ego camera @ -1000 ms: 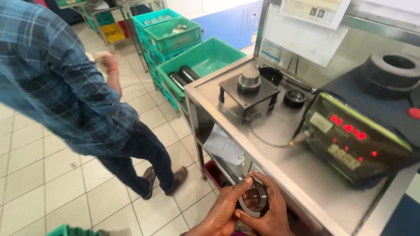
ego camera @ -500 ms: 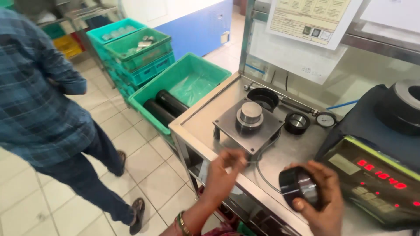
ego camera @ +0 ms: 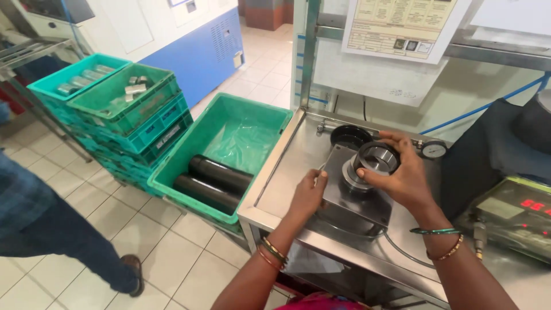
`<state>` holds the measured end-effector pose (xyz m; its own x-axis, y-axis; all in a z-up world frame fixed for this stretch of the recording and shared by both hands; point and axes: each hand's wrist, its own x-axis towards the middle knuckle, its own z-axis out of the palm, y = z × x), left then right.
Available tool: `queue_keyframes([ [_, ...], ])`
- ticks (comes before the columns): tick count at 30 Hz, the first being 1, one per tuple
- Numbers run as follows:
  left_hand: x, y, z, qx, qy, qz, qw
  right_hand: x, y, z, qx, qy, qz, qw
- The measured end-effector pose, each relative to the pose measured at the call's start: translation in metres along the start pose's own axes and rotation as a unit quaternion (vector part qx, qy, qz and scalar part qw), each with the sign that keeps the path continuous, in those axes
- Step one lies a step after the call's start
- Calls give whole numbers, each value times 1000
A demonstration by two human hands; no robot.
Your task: Operating a CNC lathe and measuring metal components.
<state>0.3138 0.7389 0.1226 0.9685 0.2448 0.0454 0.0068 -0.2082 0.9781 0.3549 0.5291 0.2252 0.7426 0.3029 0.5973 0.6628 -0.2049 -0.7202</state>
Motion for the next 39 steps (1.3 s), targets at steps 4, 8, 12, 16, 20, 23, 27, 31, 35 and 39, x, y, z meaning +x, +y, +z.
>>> queue_keyframes([
  [4, 2, 2, 1, -41, -20, -15, 999, 7, -2, 10, -88, 13, 45, 995],
  [8, 4, -5, 2, -6, -4, 29, 1000, 11, -9, 16, -101, 18, 77, 992],
  [12, 8, -17, 5, 20, 13, 78, 997, 12, -8, 20, -114, 19, 80, 990],
  [16, 7, -15, 5, 24, 21, 89, 996, 11, -4, 25, -105, 16, 83, 991],
  [20, 6, -14, 6, 23, 26, 79, 996, 7, 2, 28, -106, 15, 55, 993],
  [23, 4, -11, 6, 23, 33, 78, 996, 6, -5, 33, -133, 39, 63, 988],
  [27, 4, -7, 7, 21, 39, 66, 997, 2, -14, 45, -169, 73, 88, 979],
  [31, 2, -5, 7, 19, 46, 56, 997, -2, -23, 56, -217, 139, 97, 961],
  [35, 3, -7, 8, 18, 50, 62, 997, 0, -34, 60, -252, 162, 136, 944],
  [39, 3, -6, 8, 20, 50, 68, 996, -6, -23, 59, -260, 155, 167, 938],
])
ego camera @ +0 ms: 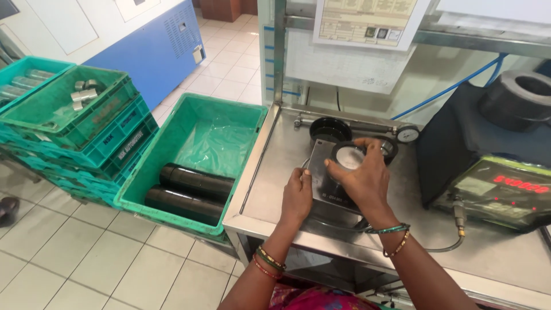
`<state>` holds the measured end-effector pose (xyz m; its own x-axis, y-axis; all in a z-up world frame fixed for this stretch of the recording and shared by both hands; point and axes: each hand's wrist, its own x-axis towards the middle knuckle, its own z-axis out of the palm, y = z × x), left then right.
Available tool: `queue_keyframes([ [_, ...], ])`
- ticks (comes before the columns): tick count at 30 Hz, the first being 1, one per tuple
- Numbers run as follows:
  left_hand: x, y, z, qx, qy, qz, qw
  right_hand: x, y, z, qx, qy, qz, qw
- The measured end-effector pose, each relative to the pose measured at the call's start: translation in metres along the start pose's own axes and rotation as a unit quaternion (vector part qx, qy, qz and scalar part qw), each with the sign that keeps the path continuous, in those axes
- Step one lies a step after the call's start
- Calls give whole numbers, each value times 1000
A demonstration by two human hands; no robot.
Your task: Operating a CNC lathe and measuring metal components.
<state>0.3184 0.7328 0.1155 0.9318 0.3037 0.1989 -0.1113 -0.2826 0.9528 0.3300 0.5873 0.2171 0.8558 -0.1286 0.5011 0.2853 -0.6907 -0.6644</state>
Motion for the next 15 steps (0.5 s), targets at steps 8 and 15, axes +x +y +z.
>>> queue_keyframes([
  [8, -2, 7, -4, 4, -4, -24, 1000, 19, 11, -17, -102, -132, -114, 979],
  [15, 8, -31, 9, 1, -19, 14, 1000, 48, -43, -44, -315, -309, -24, 897],
])
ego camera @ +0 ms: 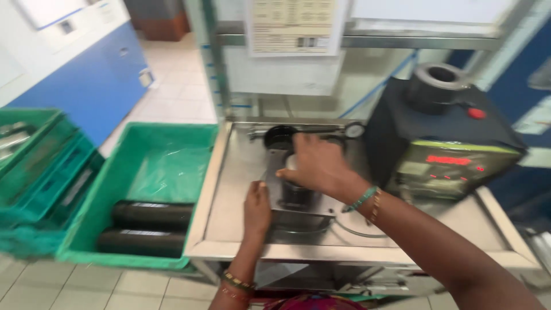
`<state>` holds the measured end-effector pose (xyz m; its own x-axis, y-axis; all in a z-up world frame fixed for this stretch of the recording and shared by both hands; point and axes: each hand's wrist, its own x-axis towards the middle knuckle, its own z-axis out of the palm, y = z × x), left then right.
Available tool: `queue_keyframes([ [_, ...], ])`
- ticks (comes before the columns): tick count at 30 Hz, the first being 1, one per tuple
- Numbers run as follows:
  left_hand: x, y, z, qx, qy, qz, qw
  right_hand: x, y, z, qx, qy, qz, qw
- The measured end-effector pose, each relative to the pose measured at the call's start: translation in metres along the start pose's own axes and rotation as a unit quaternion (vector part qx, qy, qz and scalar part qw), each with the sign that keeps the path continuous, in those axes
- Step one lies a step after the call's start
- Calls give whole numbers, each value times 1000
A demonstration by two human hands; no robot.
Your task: Operating a CNC lathe and measuring metal components.
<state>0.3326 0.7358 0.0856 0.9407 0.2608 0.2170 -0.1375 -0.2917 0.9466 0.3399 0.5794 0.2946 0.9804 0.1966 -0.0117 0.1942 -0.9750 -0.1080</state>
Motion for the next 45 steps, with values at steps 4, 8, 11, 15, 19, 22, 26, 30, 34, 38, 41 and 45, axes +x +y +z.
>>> queue_keyframes([
  [4, -6, 29, -6, -26, -9, -39, 999, 9, 21, -4, 20, -16, -162, 987],
  [8, -8, 39, -12, -47, -6, -77, 996, -2, 9, -15, 10, -27, -160, 987],
  [11, -6, 32, -10, -61, -12, -89, 994, 8, 18, -5, 6, -28, -173, 985],
  [15, -7, 31, -9, -58, -6, -76, 995, 15, 36, -1, 47, -39, -245, 968],
  [19, -8, 37, -10, -75, -4, -95, 993, 7, 45, 9, 138, -30, -199, 970],
  [22, -9, 39, -10, -88, -5, -101, 991, 9, 52, 46, 238, 20, -193, 952],
  [26, -11, 38, -11, -91, 0, -133, 987, 17, 53, 82, 367, 139, -239, 888],
  [30, -6, 14, -11, 37, 46, 25, 998, 18, 50, 73, 377, 152, -234, 883],
  [34, -19, 85, -37, -17, 91, 132, 987, 10, 36, 32, 373, 173, -263, 873],
  [38, -17, 92, -39, -377, -126, 41, 917, -16, -5, 2, 383, 145, -292, 864],
  [41, -27, 95, -65, -602, -166, -67, 778, -25, -43, 11, 348, 136, -325, 869],
  [45, -31, 105, -108, -614, -99, -116, 774, -7, -65, 17, 326, 100, -372, 863],
])
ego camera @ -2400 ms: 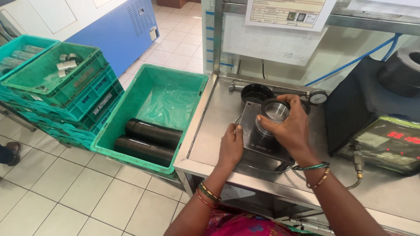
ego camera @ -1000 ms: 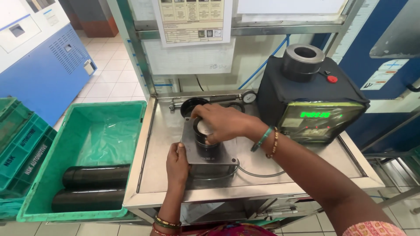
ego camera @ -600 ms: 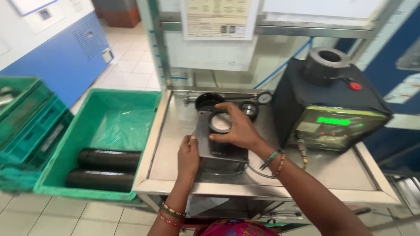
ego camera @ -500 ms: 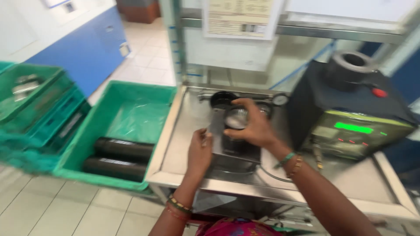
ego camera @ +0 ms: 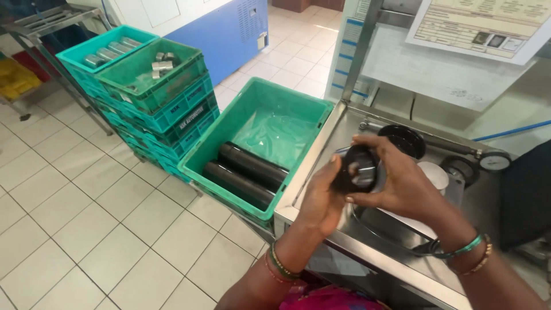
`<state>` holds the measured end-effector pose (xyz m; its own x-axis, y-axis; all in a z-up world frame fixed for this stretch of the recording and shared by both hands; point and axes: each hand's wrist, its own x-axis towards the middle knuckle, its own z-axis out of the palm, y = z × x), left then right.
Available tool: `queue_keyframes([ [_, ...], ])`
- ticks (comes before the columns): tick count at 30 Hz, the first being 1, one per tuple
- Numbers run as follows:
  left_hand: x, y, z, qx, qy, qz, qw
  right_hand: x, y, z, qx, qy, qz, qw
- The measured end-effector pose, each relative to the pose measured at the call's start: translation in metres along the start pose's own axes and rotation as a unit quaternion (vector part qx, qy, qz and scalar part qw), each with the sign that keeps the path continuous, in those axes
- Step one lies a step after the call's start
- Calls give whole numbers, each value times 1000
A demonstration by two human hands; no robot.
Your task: Operating a CNC lathe and measuring metal components.
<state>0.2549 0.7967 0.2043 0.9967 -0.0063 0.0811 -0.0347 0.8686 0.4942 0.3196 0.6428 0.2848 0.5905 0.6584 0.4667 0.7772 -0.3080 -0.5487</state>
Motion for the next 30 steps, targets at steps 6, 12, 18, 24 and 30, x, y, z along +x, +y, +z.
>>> queue_keyframes([
  [6, 3, 29, -99, 24, 45, 33, 998, 30, 69, -47, -2, 17, 106, 994],
  [12, -2, 65, -88, 79, 139, -37, 986, 51, 182, -72, -84, -72, 308, 945],
  [18, 17, 55, -91, 59, 185, -34, 980, 70, 225, -39, -162, -279, 346, 881],
  [24, 35, 60, -71, 79, 181, -48, 979, 73, 258, -16, -294, -320, 340, 834],
  [30, 60, 59, -82, 114, 153, -85, 978, 62, 275, -5, -337, -284, 358, 823],
])
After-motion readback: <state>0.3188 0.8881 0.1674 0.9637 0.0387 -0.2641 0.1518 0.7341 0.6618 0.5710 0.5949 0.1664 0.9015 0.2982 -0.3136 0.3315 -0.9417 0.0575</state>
